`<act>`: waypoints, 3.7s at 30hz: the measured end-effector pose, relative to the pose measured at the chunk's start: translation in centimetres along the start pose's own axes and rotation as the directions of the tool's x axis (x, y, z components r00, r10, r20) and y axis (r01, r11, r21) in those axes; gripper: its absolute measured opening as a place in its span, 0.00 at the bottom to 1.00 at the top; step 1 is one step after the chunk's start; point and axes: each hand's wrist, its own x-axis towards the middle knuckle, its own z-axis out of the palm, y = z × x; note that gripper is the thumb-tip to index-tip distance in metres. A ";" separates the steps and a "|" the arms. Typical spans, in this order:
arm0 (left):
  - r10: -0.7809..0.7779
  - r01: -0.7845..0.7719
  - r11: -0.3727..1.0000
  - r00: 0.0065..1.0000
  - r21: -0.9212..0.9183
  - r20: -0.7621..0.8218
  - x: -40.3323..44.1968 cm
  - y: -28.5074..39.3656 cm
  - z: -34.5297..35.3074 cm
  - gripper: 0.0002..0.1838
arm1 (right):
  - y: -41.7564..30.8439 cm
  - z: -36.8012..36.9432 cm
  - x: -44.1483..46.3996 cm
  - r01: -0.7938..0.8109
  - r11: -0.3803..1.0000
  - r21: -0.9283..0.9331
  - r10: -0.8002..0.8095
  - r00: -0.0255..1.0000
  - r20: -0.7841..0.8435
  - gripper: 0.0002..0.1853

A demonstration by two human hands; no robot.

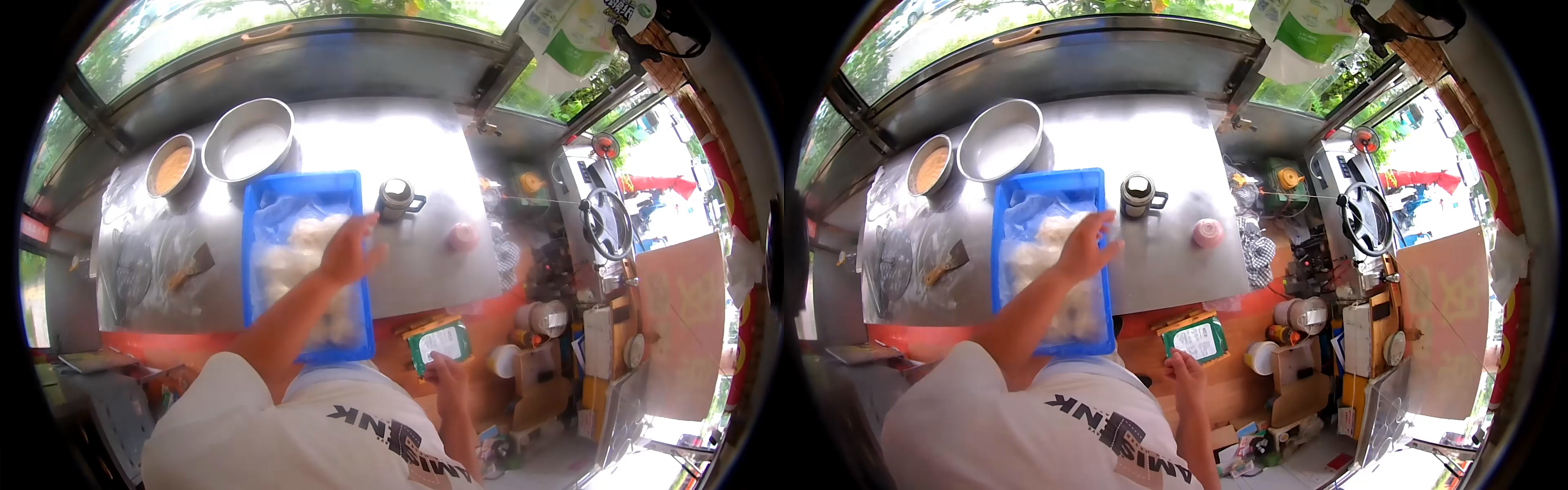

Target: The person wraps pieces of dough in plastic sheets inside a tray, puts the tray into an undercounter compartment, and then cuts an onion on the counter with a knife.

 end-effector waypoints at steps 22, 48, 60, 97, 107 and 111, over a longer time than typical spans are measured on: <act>-0.001 -0.009 0.989 0.998 0.151 0.065 15.9 -5.0 5.5 0.48 | 2.2 0.1 -1.3 -0.098 0.985 0.144 0.129 0.964 -0.231 0.18; 0.000 -0.029 0.996 0.939 0.079 0.343 -4.3 6.0 4.5 0.22 | -3.9 -4.3 10.6 -0.102 0.994 -0.046 0.106 0.990 0.089 0.17; -0.046 0.013 0.969 0.990 0.246 0.132 -8.7 7.4 2.7 0.22 | -6.2 -3.5 13.8 -0.090 0.973 -0.212 0.138 0.965 0.222 0.18; 0.116 -0.166 0.973 0.952 0.160 0.281 -5.7 7.6 4.7 0.22 | -3.0 -6.6 10.7 -0.083 0.987 -0.136 0.094 0.993 0.074 0.16; -0.059 0.041 0.974 0.995 0.223 0.077 -10.2 6.5 -0.4 0.21 | -2.0 -4.2 11.1 -0.144 0.968 -0.203 0.187 0.960 0.209 0.13; -0.203 0.210 0.932 0.978 0.295 -0.055 -14.2 5.9 -3.0 0.21 | -4.1 -1.5 12.4 0.006 0.984 -0.176 0.060 0.930 0.362 0.12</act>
